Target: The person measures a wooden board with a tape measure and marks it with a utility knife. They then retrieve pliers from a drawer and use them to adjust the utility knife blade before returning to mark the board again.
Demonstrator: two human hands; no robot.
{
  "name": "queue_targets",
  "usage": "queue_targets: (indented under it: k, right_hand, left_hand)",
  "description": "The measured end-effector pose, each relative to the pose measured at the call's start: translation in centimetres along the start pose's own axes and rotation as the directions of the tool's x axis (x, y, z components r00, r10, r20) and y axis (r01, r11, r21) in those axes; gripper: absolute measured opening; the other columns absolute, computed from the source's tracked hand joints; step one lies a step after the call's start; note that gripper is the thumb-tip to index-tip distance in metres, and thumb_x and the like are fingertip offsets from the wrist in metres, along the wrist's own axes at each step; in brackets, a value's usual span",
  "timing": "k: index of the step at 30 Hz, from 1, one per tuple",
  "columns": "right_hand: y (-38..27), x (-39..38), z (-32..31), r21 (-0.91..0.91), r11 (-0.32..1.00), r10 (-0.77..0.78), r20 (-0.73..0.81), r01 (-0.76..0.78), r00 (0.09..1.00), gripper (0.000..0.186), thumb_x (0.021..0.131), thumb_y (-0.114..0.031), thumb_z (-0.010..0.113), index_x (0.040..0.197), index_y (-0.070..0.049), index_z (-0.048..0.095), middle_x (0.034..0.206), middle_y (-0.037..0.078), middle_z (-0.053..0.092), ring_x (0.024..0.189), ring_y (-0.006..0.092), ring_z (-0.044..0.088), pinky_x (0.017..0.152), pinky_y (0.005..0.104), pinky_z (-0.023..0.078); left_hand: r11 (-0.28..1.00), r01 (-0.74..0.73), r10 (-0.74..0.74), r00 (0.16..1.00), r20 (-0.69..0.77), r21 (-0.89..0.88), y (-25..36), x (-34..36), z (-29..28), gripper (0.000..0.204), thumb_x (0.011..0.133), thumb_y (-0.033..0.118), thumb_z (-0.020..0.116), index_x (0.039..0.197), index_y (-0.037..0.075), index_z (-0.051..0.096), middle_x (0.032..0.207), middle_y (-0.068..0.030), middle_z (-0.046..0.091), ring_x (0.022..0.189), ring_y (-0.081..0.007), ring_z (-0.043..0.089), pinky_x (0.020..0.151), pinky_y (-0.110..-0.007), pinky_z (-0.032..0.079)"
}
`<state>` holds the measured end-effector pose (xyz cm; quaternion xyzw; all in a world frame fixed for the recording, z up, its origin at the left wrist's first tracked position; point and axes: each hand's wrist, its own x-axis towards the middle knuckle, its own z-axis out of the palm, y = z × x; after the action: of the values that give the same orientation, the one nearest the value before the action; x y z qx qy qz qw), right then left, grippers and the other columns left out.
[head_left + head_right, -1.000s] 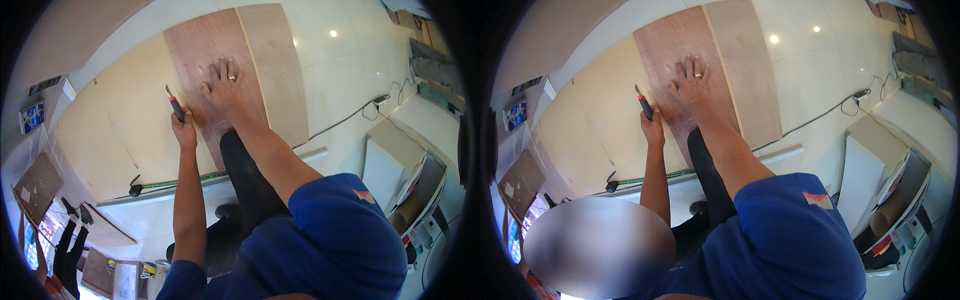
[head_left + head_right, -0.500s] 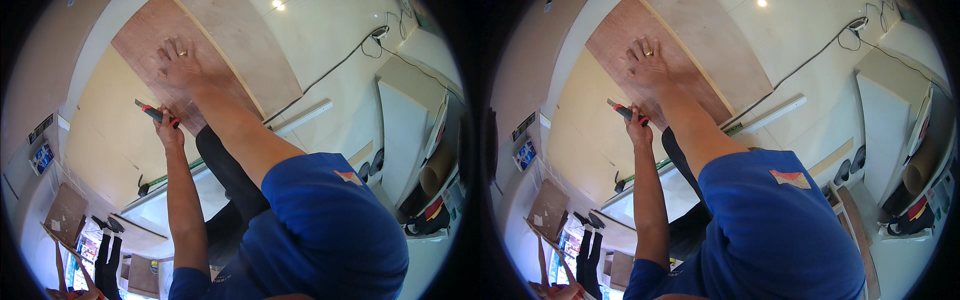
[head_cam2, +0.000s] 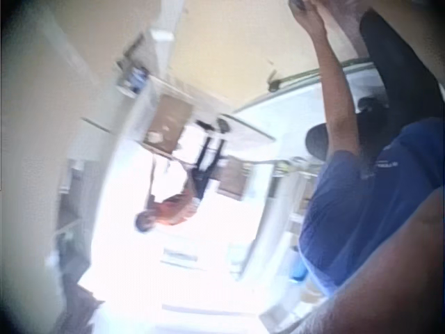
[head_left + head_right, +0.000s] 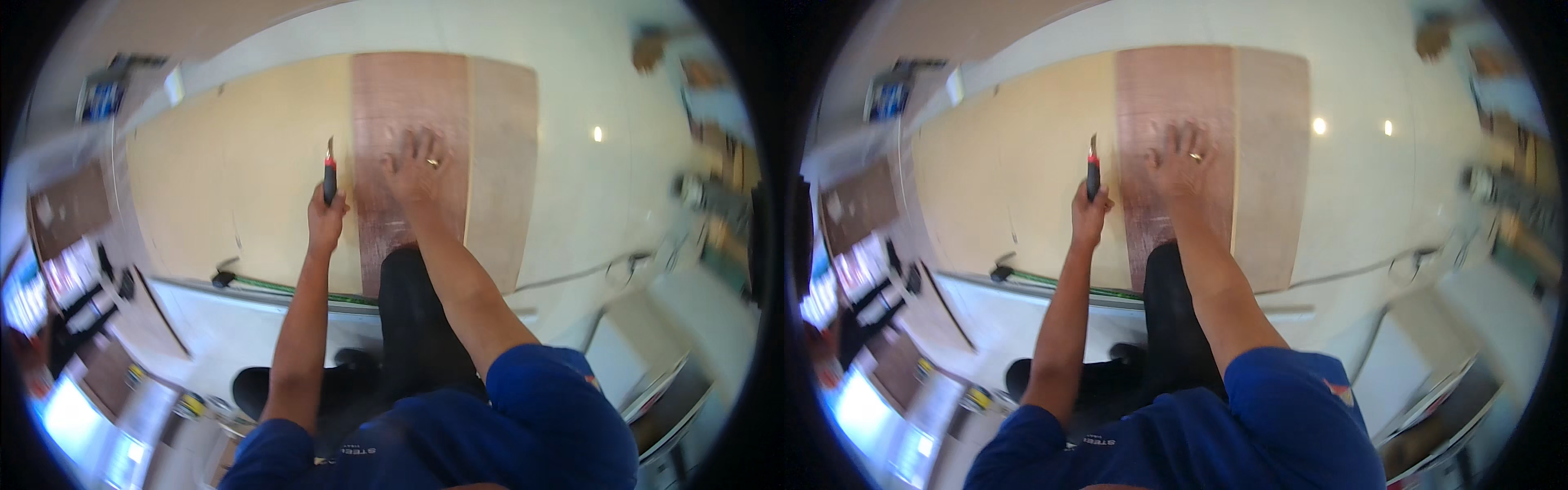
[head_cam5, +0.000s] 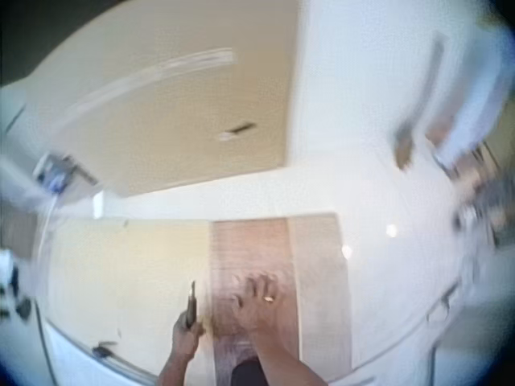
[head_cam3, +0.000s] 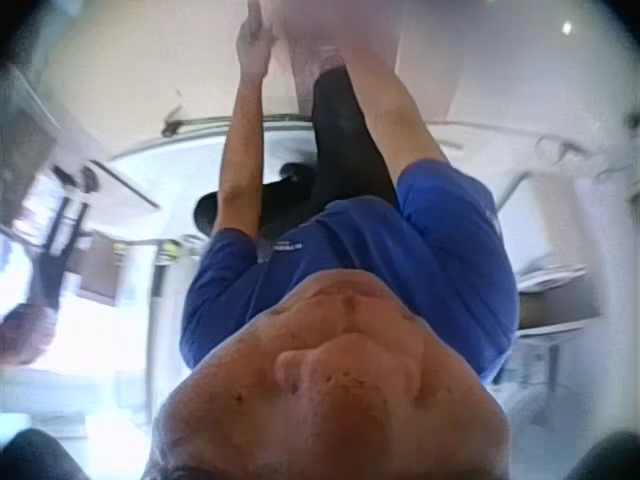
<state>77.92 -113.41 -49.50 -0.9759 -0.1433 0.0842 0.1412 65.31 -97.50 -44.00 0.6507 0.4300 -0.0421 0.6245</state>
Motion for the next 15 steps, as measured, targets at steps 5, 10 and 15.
queue_targets:
  k: [5,10,15]
  right_hand:
    - [-0.3,-0.2,1.3,-0.085,0.996,-0.016,0.048,0.020,0.999,0.085,0.098,-0.059,0.049,0.164,-0.007,0.034,0.173,0.026,0.013,0.160,0.0486,0.001,0.122,0.0729,0.001]
    - [-0.2,-0.2,2.1,-0.089,0.996,0.005,0.047,0.000,0.999,0.087,0.099,-0.060,0.043,0.166,-0.006,0.029,0.174,0.028,0.009,0.160,0.0499,-0.003,0.124,0.0681,-0.005]
    - [-0.3,-0.3,1.9,-0.110,0.994,0.022,0.055,-0.016,0.998,0.087,0.100,-0.060,0.043,0.166,-0.006,0.028,0.174,0.027,0.008,0.160,0.0495,-0.003,0.124,0.0672,-0.005]
  left_hand:
    - [0.860,-0.418,0.495,0.825,-0.275,0.293,4.0,8.5,1.1,0.046,0.099,0.016,0.062,0.140,-0.002,0.053,0.123,-0.0320,0.065,0.114,-0.0512,0.064,0.098,-0.055,0.051]
    - [0.865,-0.379,0.446,0.882,-0.154,0.329,7.9,13.4,2.8,0.046,0.100,0.016,0.059,0.143,0.001,0.052,0.125,-0.0325,0.065,0.113,-0.0490,0.065,0.096,-0.055,0.052]
    - [0.859,-0.326,0.402,0.907,-0.125,0.396,9.7,14.0,4.6,0.048,0.099,0.015,0.057,0.144,0.000,0.052,0.119,-0.0308,0.065,0.107,-0.0479,0.068,0.094,-0.055,0.055]
